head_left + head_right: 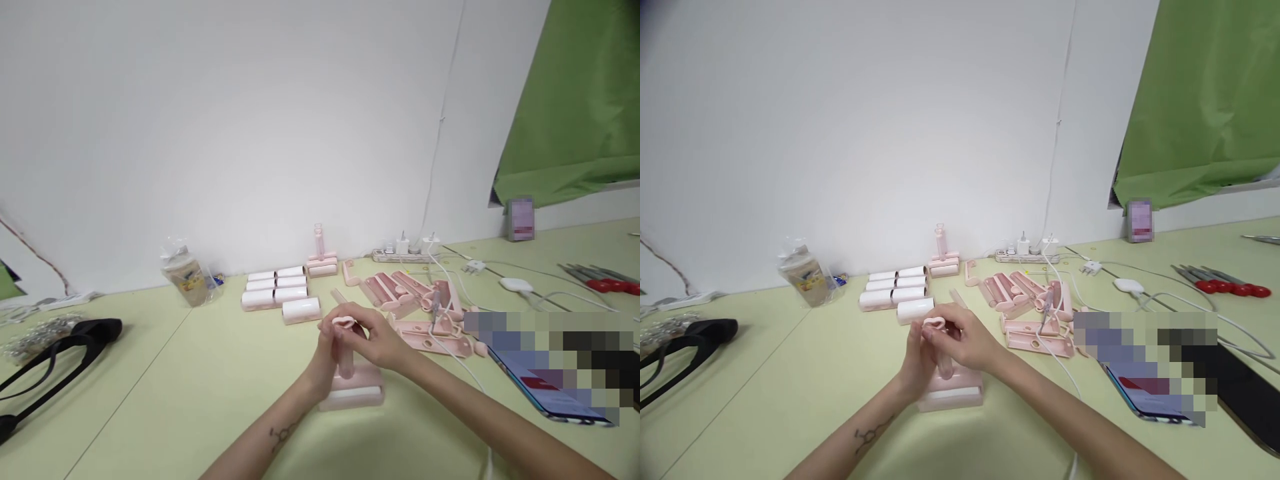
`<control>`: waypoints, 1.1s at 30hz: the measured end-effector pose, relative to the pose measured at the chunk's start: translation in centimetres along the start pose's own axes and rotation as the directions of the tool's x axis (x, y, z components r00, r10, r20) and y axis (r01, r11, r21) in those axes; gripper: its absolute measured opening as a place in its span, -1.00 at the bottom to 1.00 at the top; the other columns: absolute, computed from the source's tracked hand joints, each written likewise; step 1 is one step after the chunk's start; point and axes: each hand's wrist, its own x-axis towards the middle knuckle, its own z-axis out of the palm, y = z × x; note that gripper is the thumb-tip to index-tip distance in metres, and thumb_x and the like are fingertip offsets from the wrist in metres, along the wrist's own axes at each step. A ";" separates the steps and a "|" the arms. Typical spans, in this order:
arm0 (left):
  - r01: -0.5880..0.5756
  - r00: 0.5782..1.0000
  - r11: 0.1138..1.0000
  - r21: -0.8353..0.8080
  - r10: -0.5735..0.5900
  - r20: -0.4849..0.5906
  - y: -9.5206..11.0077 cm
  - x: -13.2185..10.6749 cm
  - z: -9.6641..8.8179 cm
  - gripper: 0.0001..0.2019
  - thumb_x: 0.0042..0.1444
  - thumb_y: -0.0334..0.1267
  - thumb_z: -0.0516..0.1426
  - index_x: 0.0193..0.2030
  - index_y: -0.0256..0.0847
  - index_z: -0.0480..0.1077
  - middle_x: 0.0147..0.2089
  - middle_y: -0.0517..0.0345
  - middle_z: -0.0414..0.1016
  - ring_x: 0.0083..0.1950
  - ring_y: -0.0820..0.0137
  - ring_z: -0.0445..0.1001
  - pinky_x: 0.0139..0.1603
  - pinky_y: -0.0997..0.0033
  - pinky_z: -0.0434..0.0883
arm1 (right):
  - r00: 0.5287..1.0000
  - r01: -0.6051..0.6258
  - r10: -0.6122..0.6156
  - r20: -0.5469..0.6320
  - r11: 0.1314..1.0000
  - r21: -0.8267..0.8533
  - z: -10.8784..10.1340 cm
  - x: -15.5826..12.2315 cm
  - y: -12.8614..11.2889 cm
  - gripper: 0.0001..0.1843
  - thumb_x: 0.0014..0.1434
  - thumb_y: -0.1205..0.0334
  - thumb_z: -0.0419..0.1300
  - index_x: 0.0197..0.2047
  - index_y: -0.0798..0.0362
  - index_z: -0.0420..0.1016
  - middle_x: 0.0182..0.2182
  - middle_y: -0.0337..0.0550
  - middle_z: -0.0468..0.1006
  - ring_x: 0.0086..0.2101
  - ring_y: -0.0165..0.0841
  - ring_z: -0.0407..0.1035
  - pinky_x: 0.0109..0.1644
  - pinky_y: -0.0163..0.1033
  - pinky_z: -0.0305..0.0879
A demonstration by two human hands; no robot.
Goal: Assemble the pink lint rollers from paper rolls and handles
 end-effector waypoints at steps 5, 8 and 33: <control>0.050 0.987 0.991 -0.127 -0.069 -0.148 -2.0 0.3 1.8 -0.35 -0.31 0.50 -0.16 -0.67 -0.16 0.01 -0.82 0.40 -0.14 -0.80 0.63 -0.14 -0.80 0.59 -0.12 | 0.996 -0.027 0.028 -0.079 1.000 0.008 1.1 -0.6 0.3 -0.79 0.15 0.13 0.03 -0.34 0.07 0.40 -0.49 -0.20 0.44 -0.36 -0.34 0.37 -0.31 -0.27 0.29; 0.023 0.967 0.984 -0.174 -0.066 -0.244 -2.3 0.1 2.1 -0.39 -0.34 0.42 0.01 -0.62 -0.17 0.03 -0.78 0.43 -0.11 -0.78 0.65 -0.14 -0.78 0.62 -0.15 | 0.987 0.025 -0.010 -0.158 0.995 0.096 2.0 -0.9 0.5 -0.79 0.16 0.15 0.03 -0.28 0.06 0.42 -0.41 -0.18 0.48 -0.38 -0.37 0.39 -0.33 -0.29 0.32; -0.030 0.970 0.974 -0.225 -0.026 -0.241 -1.6 0.2 2.3 -0.47 -0.33 0.23 0.18 -0.51 -0.17 0.10 -0.73 0.46 -0.01 -0.76 0.66 -0.07 -0.78 0.64 -0.07 | 0.972 0.096 -0.028 -0.233 0.954 0.284 3.0 -0.7 1.1 -0.81 0.20 0.15 -0.01 -0.35 0.06 0.30 -0.35 -0.14 0.43 -0.33 -0.37 0.34 -0.27 -0.26 0.29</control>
